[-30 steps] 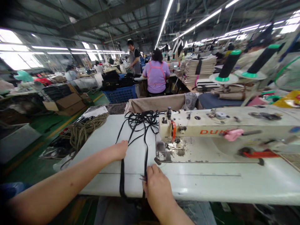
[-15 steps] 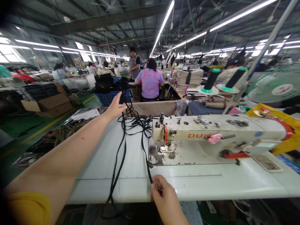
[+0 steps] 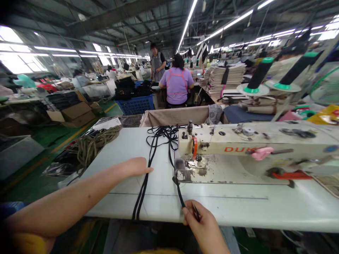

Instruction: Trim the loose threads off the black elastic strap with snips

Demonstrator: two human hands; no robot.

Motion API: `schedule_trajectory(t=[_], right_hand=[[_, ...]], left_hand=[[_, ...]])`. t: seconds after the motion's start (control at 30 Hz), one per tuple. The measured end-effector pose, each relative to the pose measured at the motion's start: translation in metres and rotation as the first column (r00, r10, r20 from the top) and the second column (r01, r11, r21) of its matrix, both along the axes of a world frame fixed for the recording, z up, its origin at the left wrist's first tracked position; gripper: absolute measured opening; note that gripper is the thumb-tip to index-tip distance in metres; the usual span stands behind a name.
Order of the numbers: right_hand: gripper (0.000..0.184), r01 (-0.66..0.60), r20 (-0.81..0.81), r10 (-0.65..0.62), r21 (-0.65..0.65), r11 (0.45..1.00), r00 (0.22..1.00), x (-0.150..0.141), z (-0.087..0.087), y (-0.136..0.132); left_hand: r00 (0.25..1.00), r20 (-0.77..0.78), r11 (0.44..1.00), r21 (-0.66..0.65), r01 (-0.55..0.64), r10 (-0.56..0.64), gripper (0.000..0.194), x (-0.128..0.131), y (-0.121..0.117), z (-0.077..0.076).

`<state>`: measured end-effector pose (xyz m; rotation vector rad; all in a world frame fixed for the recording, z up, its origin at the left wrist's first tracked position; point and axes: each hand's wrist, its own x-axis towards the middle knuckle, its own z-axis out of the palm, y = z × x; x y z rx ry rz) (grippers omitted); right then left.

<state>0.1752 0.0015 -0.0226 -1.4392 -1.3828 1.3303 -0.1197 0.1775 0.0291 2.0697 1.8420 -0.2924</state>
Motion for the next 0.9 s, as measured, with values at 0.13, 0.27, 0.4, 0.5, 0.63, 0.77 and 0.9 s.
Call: schedule_trajectory(t=[0.13, 0.27, 0.4, 0.5, 0.63, 0.77, 0.9], right_hand=[[0.045, -0.012, -0.006, 0.012, -0.01, 1.0, 1.0, -0.003, -0.007, -0.001], [0.045, 0.04, -0.03, -0.04, 0.008, 0.999, 0.999, -0.003, -0.012, -0.004], [0.049, 0.052, -0.019, -0.052, -0.015, 0.999, 0.998, 0.001, -0.017, -0.009], [0.051, 0.144, -0.013, -0.144, -0.01, 0.99, 0.99, 0.003, -0.016, -0.016], [0.052, 0.173, -0.013, -0.173, -0.007, 0.985, 0.985, 0.006, -0.013, -0.022], [0.055, 0.115, -0.004, -0.116, -0.031, 0.993, 0.993, 0.008, -0.018, -0.02], [0.054, 0.071, -0.014, -0.072, -0.039, 0.997, 0.997, 0.004, -0.023, -0.021]], left_hand=[[0.996, 0.051, 0.987, -0.147, -0.058, 0.066, 0.028, 0.004, -0.004, 0.0], [0.961, 0.198, 0.952, -0.274, -0.136, 0.194, 0.026, 0.0, 0.013, 0.011], [0.883, 0.37, 0.904, -0.409, -0.125, 0.29, 0.022, -0.004, 0.016, 0.021], [0.833, 0.45, 0.871, -0.485, -0.076, 0.323, 0.026, -0.008, 0.006, 0.025], [0.8, 0.495, 0.862, -0.504, -0.053, 0.338, 0.03, -0.016, 0.004, 0.04], [0.713, 0.622, 0.94, -0.3, -0.165, 0.324, 0.032, -0.025, 0.038, 0.083], [0.595, 0.783, 0.929, 0.062, -0.364, 0.181, 0.024, -0.032, 0.081, 0.129]])
